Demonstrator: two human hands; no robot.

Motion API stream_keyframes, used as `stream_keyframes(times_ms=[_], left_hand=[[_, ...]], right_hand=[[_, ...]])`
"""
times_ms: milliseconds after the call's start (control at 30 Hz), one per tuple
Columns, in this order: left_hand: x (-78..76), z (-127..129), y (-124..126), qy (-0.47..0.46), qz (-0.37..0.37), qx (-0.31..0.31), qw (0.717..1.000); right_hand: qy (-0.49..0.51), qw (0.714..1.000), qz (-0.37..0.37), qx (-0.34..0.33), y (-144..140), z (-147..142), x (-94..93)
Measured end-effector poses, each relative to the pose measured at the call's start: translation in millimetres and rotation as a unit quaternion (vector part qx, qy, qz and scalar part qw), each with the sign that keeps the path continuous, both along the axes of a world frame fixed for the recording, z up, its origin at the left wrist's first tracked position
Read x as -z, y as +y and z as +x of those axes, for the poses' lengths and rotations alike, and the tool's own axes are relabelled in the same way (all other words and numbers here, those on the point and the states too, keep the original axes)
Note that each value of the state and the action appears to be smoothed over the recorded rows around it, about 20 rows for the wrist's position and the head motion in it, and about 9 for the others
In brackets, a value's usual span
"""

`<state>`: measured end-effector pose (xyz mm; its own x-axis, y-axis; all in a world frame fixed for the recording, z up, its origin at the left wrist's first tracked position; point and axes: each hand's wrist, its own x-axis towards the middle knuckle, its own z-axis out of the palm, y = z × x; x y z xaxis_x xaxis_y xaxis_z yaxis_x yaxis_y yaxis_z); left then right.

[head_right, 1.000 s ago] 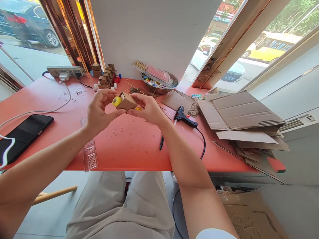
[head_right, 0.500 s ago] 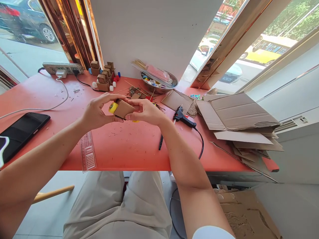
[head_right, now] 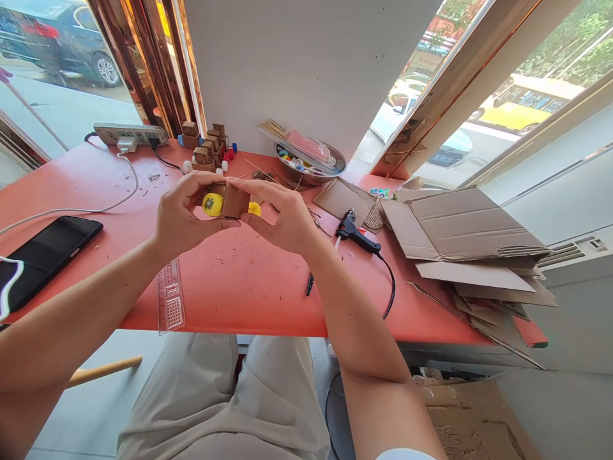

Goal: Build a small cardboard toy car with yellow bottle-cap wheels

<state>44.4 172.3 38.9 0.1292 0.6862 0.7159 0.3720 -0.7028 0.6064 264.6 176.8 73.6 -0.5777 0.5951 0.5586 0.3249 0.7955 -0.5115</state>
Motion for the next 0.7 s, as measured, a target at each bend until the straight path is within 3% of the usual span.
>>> stream_keyframes(times_ms=[300, 700], left_hand=[[4.6, 2.9, 0.6, -0.023, -0.003, -0.009, 1.0], [9.7, 3.6, 4.1, -0.043, -0.009, -0.007, 0.999]], right_hand=[[-0.003, 0.999, 0.036, 0.017, 0.7, 0.6, 0.7], [-0.025, 0.999, 0.025, 0.028, -2.3, -3.3, 1.7]])
